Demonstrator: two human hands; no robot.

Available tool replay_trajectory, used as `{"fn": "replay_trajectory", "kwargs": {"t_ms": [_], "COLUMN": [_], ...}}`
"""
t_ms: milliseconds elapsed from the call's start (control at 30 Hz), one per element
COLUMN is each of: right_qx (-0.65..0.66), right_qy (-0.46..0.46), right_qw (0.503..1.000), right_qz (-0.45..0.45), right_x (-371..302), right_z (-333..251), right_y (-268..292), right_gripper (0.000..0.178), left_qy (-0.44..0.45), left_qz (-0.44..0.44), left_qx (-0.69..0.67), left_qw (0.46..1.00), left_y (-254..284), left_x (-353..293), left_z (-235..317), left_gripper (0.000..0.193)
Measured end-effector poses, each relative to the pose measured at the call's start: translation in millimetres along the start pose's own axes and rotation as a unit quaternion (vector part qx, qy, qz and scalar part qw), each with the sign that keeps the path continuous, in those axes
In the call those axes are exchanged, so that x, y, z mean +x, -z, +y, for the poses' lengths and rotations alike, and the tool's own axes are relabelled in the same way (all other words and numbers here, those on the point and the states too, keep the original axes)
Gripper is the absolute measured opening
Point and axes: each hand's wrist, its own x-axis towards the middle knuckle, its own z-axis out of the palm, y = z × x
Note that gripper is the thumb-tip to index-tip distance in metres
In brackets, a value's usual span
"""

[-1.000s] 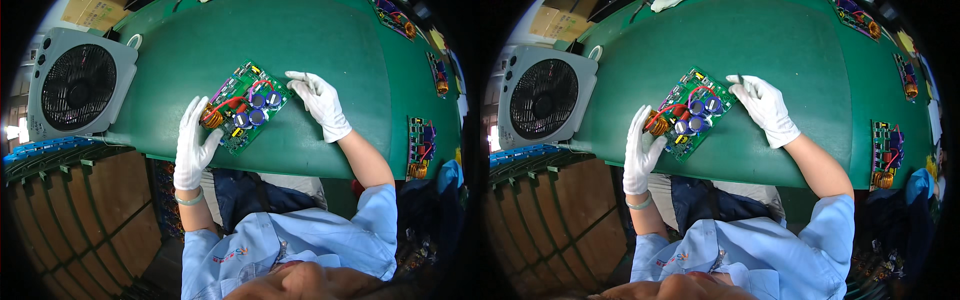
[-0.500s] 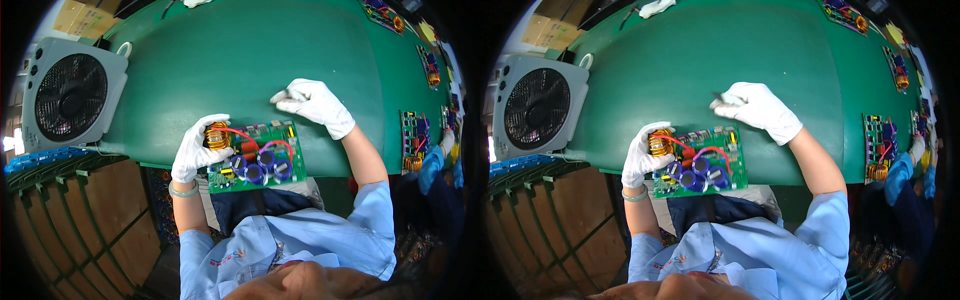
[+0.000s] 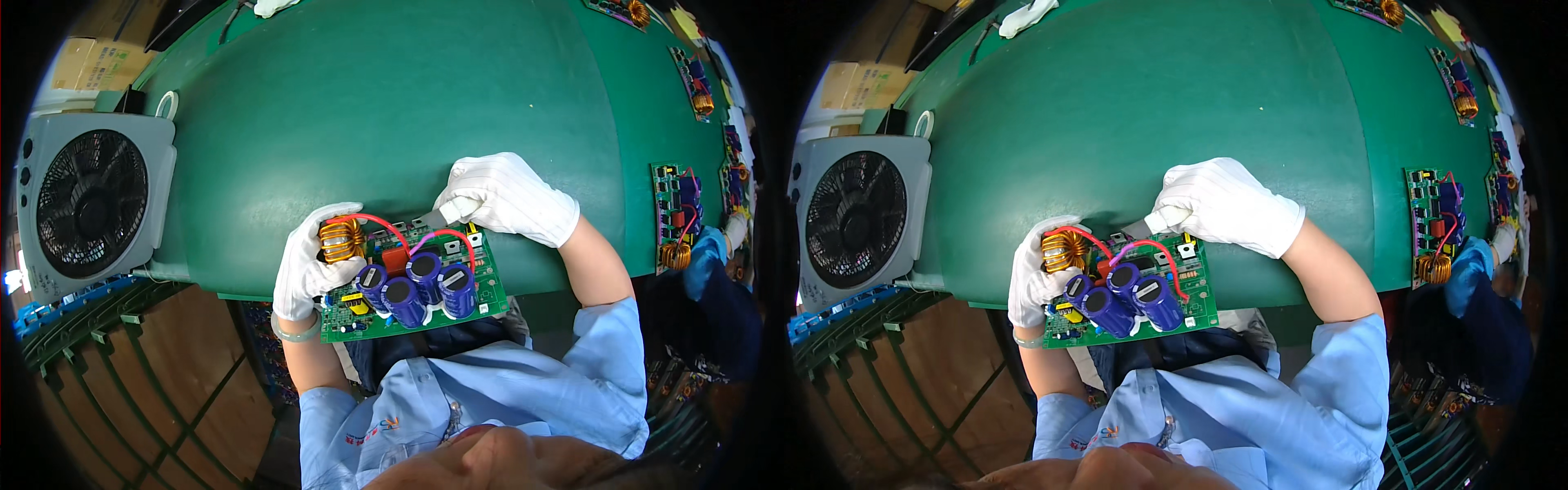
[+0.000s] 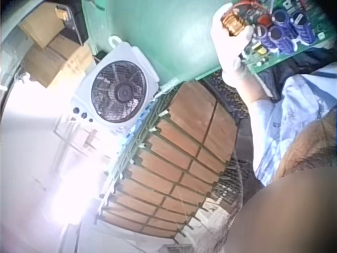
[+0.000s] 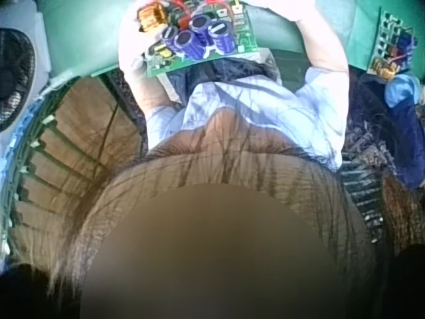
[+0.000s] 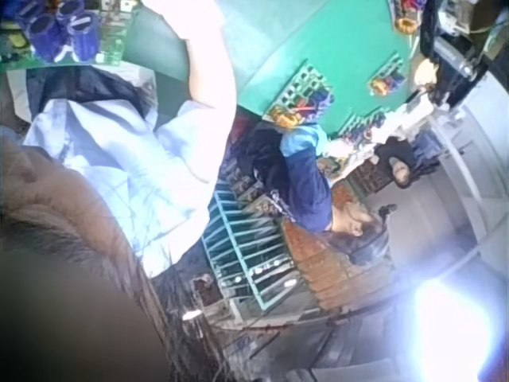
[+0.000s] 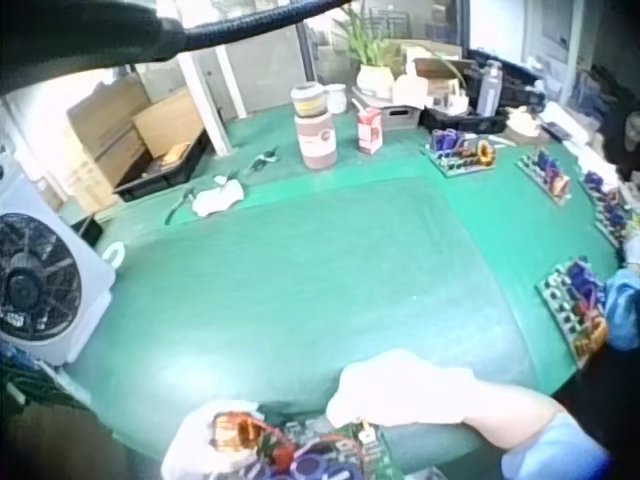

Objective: The person sits at a green workbench and repeatedly picks up green circuit boards. They use a small metal scraper to clean the surface of the boards, flipping them over to treat both sides. The person handles the boards one at a time, wiping them with a cloth and inspecting them before placing them back on the table.

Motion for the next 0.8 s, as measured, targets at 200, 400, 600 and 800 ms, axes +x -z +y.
{"fn": "replay_trajectory", "kwargs": {"t_ms": [200,400,600,800], "right_qx": [-0.007,0.055,0.169,0.038], "right_qy": [0.006,-0.066,-0.158,-0.055], "right_qw": [1.0,0.996,0.972,0.995], "right_qz": [0.021,-0.04,-0.047,-0.075], "right_x": [5,14,34,46], "right_z": [12,16,-16,-15], "right_y": [-5,-3,-5,-18], "right_gripper": [0.011,0.028,0.026,0.021], "left_qy": [0.032,-0.013,-0.034,-0.101], "left_qz": [-0.011,0.014,0.0,0.006], "left_qx": [-0.034,0.013,0.061,0.081], "left_qw": [0.999,1.0,0.998,0.992], "left_y": [-1,0,3,6], "left_x": [1,-1,1,2], "left_z": [1,-8,1,-4], "left_gripper": [0.058,0.061,0.061,0.065]}}
